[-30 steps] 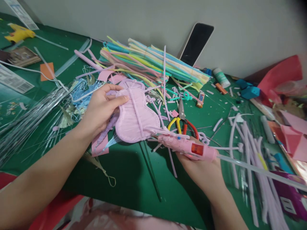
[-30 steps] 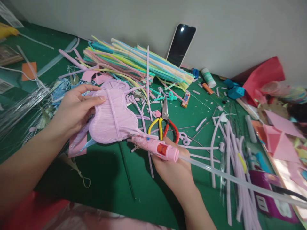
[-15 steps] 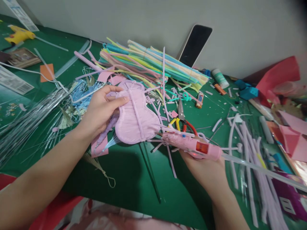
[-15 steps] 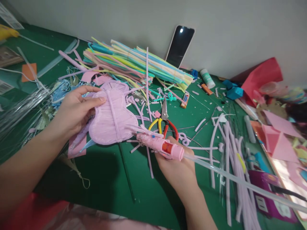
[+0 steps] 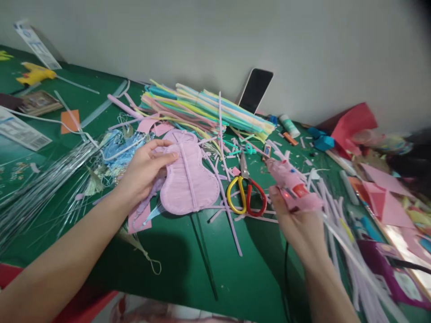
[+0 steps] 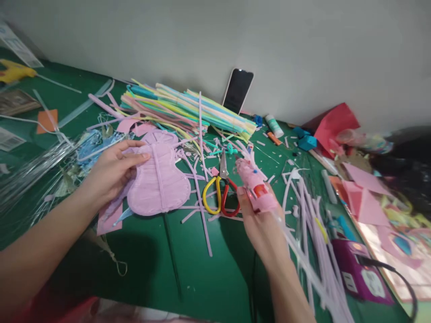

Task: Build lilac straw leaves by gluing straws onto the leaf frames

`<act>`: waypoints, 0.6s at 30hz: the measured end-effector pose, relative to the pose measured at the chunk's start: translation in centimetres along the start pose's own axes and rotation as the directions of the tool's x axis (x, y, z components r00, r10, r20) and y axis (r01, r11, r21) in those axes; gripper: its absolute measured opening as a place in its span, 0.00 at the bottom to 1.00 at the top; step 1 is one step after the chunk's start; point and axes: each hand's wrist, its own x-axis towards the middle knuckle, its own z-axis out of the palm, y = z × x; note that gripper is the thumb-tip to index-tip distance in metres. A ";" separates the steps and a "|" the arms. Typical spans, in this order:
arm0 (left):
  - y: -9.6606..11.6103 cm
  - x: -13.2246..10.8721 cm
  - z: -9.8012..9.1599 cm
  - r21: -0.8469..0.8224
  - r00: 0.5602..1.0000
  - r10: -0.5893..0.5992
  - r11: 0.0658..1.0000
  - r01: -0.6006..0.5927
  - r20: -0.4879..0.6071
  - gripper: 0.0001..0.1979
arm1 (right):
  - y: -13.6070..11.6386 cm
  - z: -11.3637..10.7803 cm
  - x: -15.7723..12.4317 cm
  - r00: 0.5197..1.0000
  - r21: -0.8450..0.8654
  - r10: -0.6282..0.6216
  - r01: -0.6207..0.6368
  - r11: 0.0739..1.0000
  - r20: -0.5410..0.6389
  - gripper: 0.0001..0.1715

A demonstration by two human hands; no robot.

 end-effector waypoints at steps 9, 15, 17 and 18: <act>0.4 -0.4 -0.3 0.019 0.998 -0.030 0.999 0.029 0.048 0.23 | 4.1 -2.6 4.7 0.941 -0.714 -0.011 0.265 0.648 0.339 0.13; -0.2 0.4 -1.3 0.039 0.999 -0.023 0.999 0.021 0.045 0.21 | -1.1 -0.3 5.2 0.928 -0.556 -0.052 0.265 0.788 0.368 0.09; -0.3 0.5 -1.4 0.025 0.999 -0.016 1.000 0.015 0.045 0.21 | -3.4 2.2 5.2 0.910 -0.429 -0.091 0.276 0.860 0.404 0.14; -0.3 0.5 -1.3 0.020 0.999 -0.021 1.000 0.020 0.045 0.20 | -4.3 3.6 5.4 0.904 -0.366 -0.110 0.276 0.889 0.414 0.15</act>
